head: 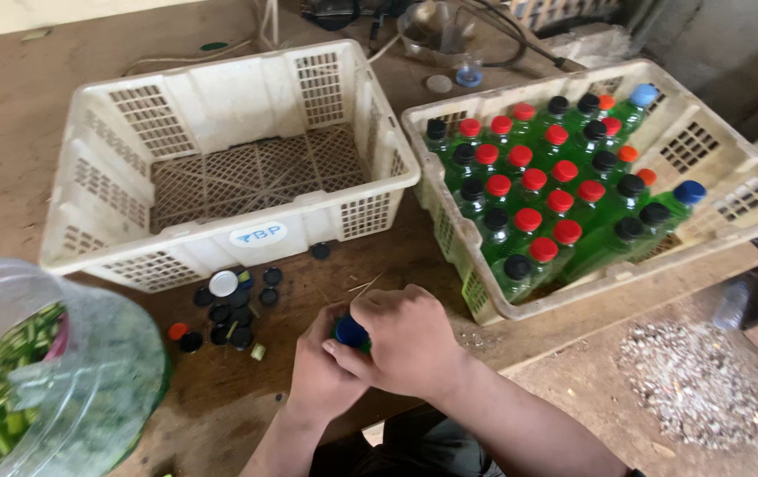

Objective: The person uses a funnel to transfer chopped green vegetables from a large plastic container into small plastic bottles. They then screw caps onto the filled bottles and place them into a white crate.

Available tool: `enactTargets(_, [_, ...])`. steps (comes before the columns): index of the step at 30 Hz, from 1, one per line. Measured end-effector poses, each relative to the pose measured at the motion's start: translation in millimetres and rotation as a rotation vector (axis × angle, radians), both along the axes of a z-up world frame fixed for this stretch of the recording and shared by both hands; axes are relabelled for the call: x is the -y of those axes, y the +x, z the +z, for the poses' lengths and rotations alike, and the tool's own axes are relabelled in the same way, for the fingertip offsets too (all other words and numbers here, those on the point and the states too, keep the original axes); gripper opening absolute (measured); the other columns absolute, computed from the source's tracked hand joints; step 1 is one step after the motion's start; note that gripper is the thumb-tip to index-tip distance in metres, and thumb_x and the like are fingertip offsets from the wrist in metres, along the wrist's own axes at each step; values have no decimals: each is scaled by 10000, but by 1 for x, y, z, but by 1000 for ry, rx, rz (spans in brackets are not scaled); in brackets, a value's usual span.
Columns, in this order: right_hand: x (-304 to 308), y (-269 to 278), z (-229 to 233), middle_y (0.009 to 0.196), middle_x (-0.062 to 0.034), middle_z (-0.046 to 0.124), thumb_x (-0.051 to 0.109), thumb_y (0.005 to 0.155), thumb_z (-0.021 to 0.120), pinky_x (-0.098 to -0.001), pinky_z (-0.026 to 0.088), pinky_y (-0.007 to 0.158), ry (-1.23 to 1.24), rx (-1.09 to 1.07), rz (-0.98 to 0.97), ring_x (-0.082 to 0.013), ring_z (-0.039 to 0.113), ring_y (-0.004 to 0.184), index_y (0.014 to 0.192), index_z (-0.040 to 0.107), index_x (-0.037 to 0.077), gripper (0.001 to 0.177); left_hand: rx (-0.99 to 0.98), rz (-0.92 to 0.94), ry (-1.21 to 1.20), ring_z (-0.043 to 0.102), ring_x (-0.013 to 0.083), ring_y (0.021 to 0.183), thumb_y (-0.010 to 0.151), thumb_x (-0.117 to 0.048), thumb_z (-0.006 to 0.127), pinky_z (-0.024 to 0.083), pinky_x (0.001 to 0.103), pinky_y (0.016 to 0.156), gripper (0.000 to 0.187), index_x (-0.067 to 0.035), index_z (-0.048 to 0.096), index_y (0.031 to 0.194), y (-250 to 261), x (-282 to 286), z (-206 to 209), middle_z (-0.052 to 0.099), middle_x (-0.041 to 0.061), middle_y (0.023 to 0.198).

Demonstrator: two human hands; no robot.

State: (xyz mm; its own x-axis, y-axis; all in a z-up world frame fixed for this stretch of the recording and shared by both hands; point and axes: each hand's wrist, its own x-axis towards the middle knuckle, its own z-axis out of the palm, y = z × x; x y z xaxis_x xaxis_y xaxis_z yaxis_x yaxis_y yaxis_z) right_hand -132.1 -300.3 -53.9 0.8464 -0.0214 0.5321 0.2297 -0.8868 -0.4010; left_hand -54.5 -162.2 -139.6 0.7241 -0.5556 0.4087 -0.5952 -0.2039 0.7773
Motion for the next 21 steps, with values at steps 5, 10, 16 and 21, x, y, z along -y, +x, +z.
enactTargets(5, [33, -38, 28, 689, -80, 577, 417, 851, 765, -430, 459, 588, 20, 75, -36, -292, 599, 615, 744, 570, 84, 401, -31, -317, 17, 763, 334, 968, 684, -255, 885, 609, 422, 797, 715, -17, 543, 1266, -12, 10, 41, 714, 163, 1100])
enactTargets(10, [87, -81, 60, 707, -56, 552, 372, 897, 712, -398, 442, 598, 83, 136, -68, -244, 568, 639, 772, 579, 91, 335, 55, -475, -49, 747, 321, 1077, 725, -288, 923, 602, 404, 890, 765, -29, 521, 1322, -17, 40, 70, 704, 155, 1223])
enactTargets(16, [150, -128, 106, 797, -51, 563, 250, 966, 687, -288, 430, 570, 100, 318, -264, -142, 548, 644, 919, 619, 20, 245, 150, -557, -96, 737, 270, 1113, 756, -198, 897, 593, 384, 951, 674, -49, 568, 1325, -19, 81, 89, 711, 120, 1236])
enactTargets(21, [190, -147, 132, 779, -96, 507, 171, 945, 701, -349, 408, 573, 23, 293, -497, -185, 520, 632, 849, 541, -27, 272, 241, -667, -166, 735, 235, 1143, 812, -180, 886, 598, 360, 987, 648, -57, 572, 1365, -16, 138, 106, 710, 103, 1253])
